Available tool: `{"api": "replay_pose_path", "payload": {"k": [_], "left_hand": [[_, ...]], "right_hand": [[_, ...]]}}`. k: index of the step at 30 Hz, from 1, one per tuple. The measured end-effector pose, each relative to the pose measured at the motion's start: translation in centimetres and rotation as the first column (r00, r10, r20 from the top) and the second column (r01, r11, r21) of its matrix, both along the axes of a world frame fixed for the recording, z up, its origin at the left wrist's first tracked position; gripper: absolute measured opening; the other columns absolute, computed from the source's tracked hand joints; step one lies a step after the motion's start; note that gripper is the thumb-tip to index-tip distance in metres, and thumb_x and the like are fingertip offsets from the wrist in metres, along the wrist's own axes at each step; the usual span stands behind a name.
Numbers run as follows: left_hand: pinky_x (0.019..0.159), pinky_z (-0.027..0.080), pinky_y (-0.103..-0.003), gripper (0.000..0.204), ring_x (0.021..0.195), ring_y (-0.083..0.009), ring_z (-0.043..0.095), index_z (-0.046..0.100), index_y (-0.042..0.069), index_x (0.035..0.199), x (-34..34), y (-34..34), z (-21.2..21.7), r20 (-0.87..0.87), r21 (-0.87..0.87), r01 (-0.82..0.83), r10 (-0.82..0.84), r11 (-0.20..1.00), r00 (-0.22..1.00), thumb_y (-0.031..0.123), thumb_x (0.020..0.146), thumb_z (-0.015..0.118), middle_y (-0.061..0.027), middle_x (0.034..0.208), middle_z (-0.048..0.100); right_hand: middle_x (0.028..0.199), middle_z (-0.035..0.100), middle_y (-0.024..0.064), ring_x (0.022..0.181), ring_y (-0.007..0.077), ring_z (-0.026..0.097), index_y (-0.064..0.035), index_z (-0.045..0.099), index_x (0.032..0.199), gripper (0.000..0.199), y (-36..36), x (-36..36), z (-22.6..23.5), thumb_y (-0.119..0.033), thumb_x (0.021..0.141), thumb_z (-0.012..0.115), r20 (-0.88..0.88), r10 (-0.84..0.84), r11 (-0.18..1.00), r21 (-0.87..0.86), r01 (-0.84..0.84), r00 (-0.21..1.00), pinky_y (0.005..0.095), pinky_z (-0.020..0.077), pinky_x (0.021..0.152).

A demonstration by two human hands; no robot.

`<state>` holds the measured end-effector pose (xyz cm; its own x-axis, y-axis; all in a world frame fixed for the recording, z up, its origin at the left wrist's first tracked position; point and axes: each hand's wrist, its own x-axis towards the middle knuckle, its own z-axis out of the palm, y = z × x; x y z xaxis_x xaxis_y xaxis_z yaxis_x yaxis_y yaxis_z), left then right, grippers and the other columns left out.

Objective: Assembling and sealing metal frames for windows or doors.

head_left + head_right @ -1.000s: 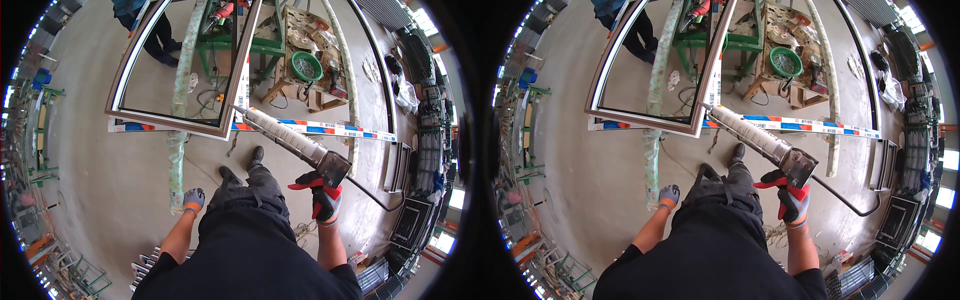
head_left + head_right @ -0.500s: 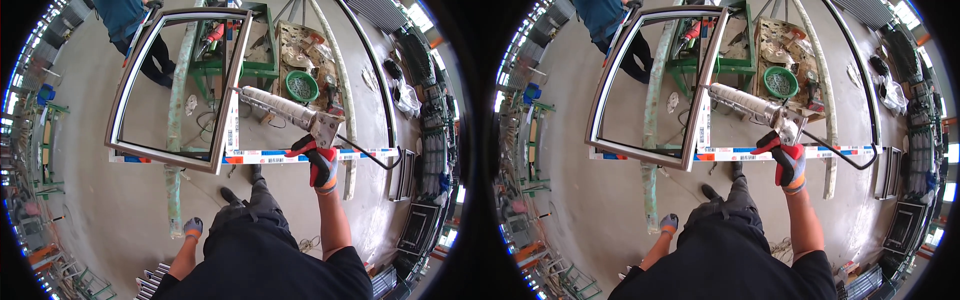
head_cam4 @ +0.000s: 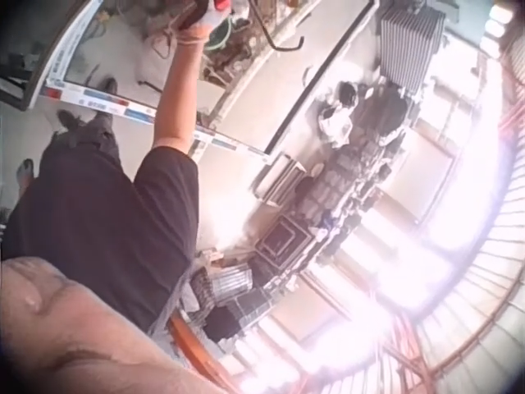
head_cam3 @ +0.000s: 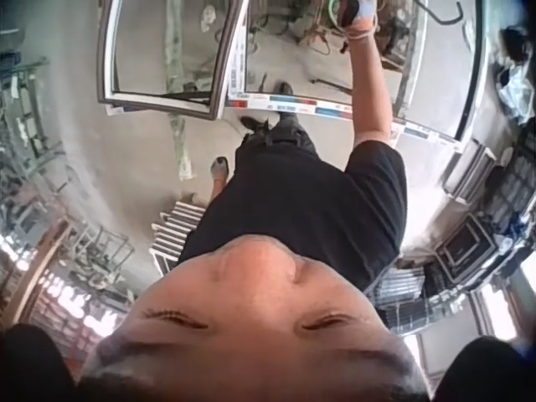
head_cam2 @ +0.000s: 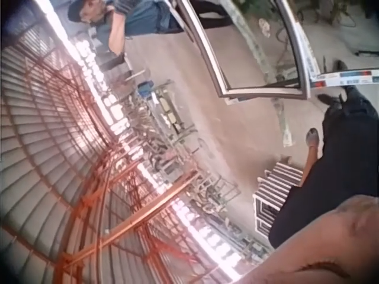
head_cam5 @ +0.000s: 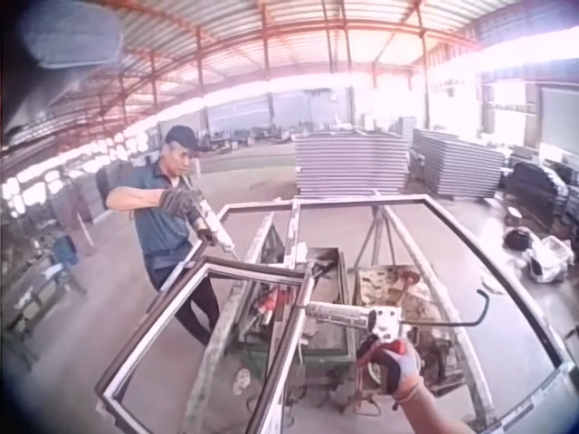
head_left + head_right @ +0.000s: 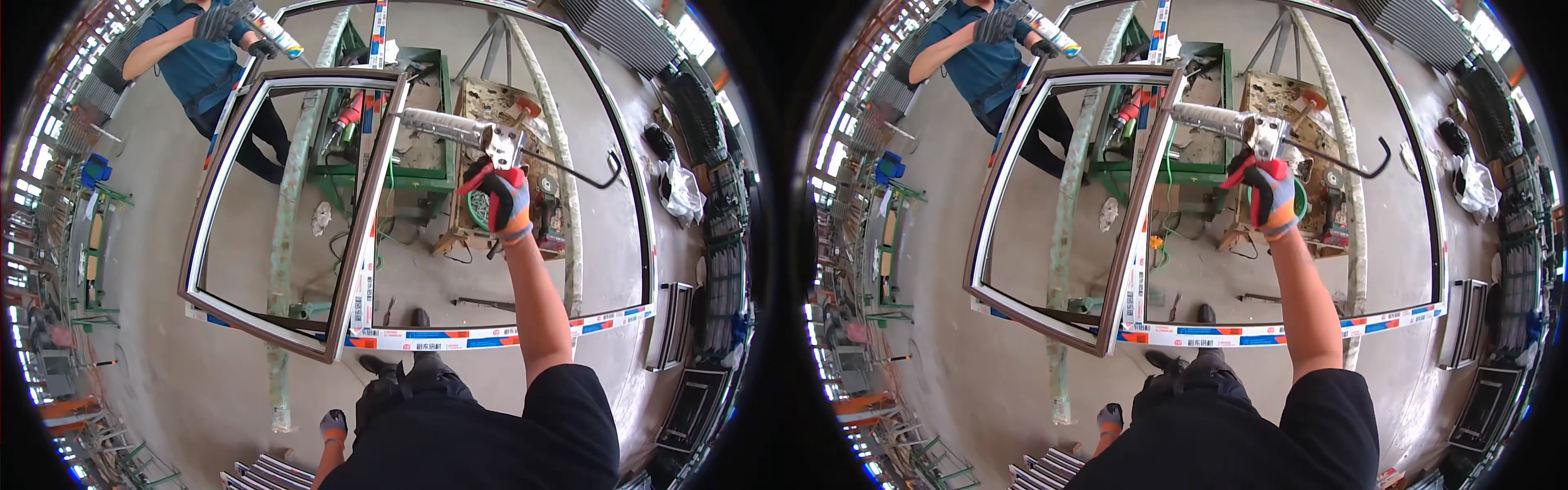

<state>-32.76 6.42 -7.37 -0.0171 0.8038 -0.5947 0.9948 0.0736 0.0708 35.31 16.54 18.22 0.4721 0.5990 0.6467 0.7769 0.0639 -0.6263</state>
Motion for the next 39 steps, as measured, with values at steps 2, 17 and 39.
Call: {"api": "replay_pose_path", "payload": {"k": [2, 17, 39], "left_hand": [[0.088, 0.050, -0.049, 0.038, 0.097, -0.0412, 0.064, 0.069, 0.006, 0.098, 0.5, -1.1, 0.3, -0.023, 0.013, -0.076, 0.076, 0.997, 0.997, 0.039, 0.088, 0.052, -0.0221, 0.101, 0.068], [0.087, 0.051, -0.049, 0.038, 0.094, -0.0419, 0.065, 0.069, 0.004, 0.095, 3.6, -3.2, 1.1, -0.034, -0.034, -0.113, 0.112, 0.993, 0.993, 0.036, 0.086, 0.052, -0.0235, 0.097, 0.068], [0.087, 0.051, -0.048, 0.040, 0.098, -0.0380, 0.065, 0.070, 0.013, 0.098, -1.7, -3.0, -2.3, 0.114, -0.053, -0.013, 0.019, 0.999, 0.993, 0.043, 0.089, 0.045, -0.0192, 0.103, 0.069]], "right_hand": [[0.072, 0.066, 0.0121, 0.071, 0.0210, 0.066, 0.0028, 0.068, 0.078, 0.014, 2.2, 2.4, -1.2, -0.008, 0.080, 0.059, -0.548, 0.100, 0.990, 0.142, -0.025, 0.830, 0.0303, 0.0517, 0.069], [0.091, 0.067, 0.0141, 0.088, 0.0302, 0.070, 0.0033, 0.062, 0.095, 0.015, 10.2, 15.2, -4.1, -0.004, 0.081, 0.064, -0.796, 0.365, 0.918, 0.395, -0.044, 0.483, 0.0413, 0.0585, 0.080], [0.105, 0.063, 0.0262, 0.099, 0.0394, 0.062, 0.0074, 0.048, 0.125, 0.067, -22.2, -23.3, 6.5, -0.037, 0.079, 0.069, -0.792, 0.328, 0.916, 0.133, -0.379, 0.515, 0.0505, 0.0466, 0.091]]}}
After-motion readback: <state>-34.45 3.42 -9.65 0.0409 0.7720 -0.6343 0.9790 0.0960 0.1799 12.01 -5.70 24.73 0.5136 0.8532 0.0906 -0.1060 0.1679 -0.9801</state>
